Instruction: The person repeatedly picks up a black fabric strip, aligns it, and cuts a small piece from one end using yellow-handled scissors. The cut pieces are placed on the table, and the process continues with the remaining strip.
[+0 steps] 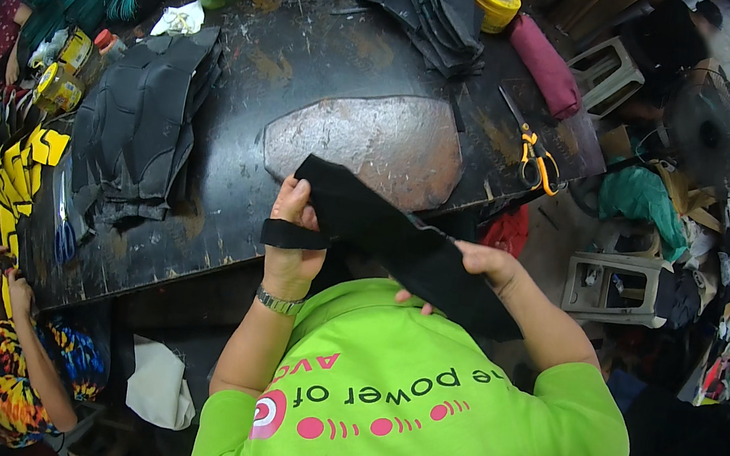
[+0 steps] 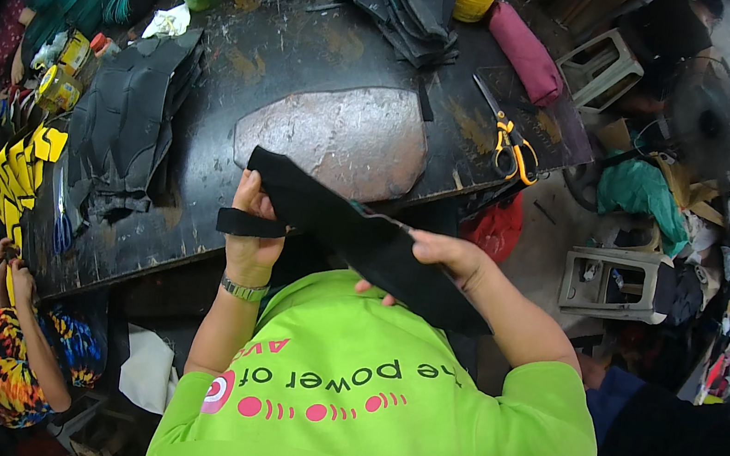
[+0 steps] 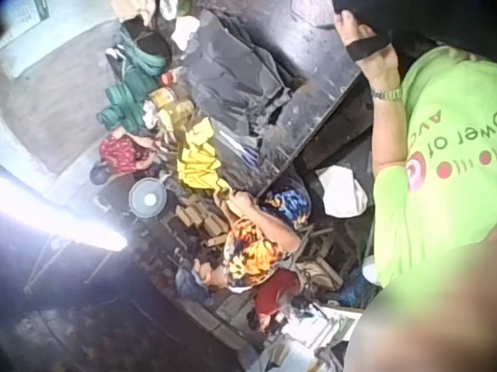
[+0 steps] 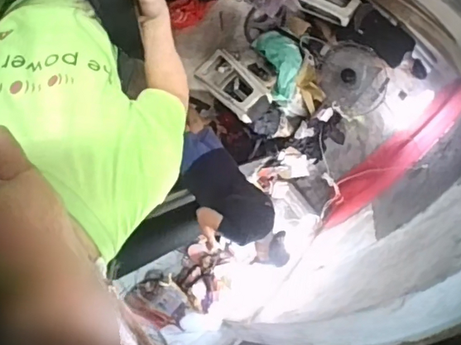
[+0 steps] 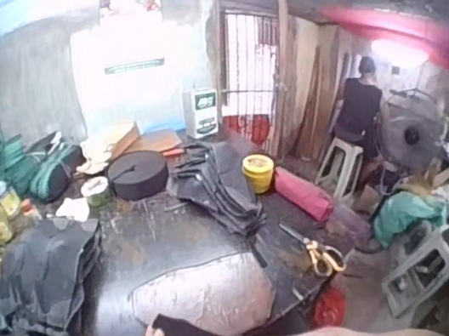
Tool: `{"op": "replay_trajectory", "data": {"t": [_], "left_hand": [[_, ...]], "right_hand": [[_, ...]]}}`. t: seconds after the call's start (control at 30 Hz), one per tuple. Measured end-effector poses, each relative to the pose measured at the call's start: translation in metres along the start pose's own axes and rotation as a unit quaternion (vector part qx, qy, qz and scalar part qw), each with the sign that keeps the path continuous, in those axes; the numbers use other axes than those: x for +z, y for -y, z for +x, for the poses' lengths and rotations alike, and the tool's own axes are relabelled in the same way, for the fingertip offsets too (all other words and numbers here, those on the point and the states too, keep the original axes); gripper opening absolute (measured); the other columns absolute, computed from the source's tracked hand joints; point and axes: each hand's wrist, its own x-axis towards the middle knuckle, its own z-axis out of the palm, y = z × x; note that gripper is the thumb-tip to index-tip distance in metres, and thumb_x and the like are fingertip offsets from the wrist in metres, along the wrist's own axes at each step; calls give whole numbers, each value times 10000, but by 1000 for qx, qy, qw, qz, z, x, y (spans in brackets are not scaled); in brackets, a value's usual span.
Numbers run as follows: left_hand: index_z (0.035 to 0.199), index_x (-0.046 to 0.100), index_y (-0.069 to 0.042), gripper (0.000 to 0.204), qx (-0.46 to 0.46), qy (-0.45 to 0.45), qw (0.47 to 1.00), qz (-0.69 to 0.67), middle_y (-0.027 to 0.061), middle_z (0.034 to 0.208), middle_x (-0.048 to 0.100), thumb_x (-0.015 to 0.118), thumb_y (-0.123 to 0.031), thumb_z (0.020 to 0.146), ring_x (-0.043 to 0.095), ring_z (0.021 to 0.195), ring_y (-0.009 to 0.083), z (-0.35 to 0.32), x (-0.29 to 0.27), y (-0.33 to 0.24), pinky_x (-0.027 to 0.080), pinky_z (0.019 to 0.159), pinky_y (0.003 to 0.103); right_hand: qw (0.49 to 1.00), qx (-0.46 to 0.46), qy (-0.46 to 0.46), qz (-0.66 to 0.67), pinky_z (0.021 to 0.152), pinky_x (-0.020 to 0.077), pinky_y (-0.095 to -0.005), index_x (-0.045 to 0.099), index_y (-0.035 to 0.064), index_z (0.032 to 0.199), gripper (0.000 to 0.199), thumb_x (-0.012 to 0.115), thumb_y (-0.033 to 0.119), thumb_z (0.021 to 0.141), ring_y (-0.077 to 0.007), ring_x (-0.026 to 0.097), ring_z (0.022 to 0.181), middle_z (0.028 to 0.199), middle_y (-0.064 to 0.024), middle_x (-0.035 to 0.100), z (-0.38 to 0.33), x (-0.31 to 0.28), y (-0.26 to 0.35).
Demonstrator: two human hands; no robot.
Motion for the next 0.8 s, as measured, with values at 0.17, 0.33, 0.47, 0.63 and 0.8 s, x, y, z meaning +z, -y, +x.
{"op": "replay_trajectory", "data": {"t": [0.17,0.33,0.47,0.63,0.8], "left_hand": [[1007,622,-104,174,-8,43,999,-3,43,989,672,610,-257,926,654,944,172,3,-19,-31,537,843,328],[957,640,-68,234,226,-5,974,15,66,981,679,511,-260,995,641,921,184,6,-37,-70,517,917,382],[904,630,-8,183,303,-96,829,461,36,908,653,534,-142,982,616,851,146,-10,-44,-59,492,833,299],[856,654,-34,49,386,9,543,746,99,853,667,674,-39,812,619,788,284,-11,-36,-36,491,711,354],[851,660,-64,65,406,12,509,759,68,838,665,693,-54,795,619,781,264,-9,-27,-36,489,690,354]], "right_hand": [[989,20,-109,-97,756,554,-353,185,48,1491,930,647,199,698,-311,637,959,1270,-261,501,-3,27,22],[895,-262,-223,-285,685,531,-312,459,-15,1314,645,591,326,782,-213,654,729,994,-194,670,-10,61,114],[684,-512,-234,-465,722,517,-231,496,31,1319,458,565,237,916,-146,649,867,995,-131,649,28,58,221],[176,-535,-327,-759,867,498,-368,483,60,1344,667,710,405,820,-301,645,963,1056,-191,654,105,-2,313],[270,-283,-485,-782,1094,327,-481,97,216,1537,1110,739,589,712,-465,294,1372,1521,-316,163,161,-89,288]]}}
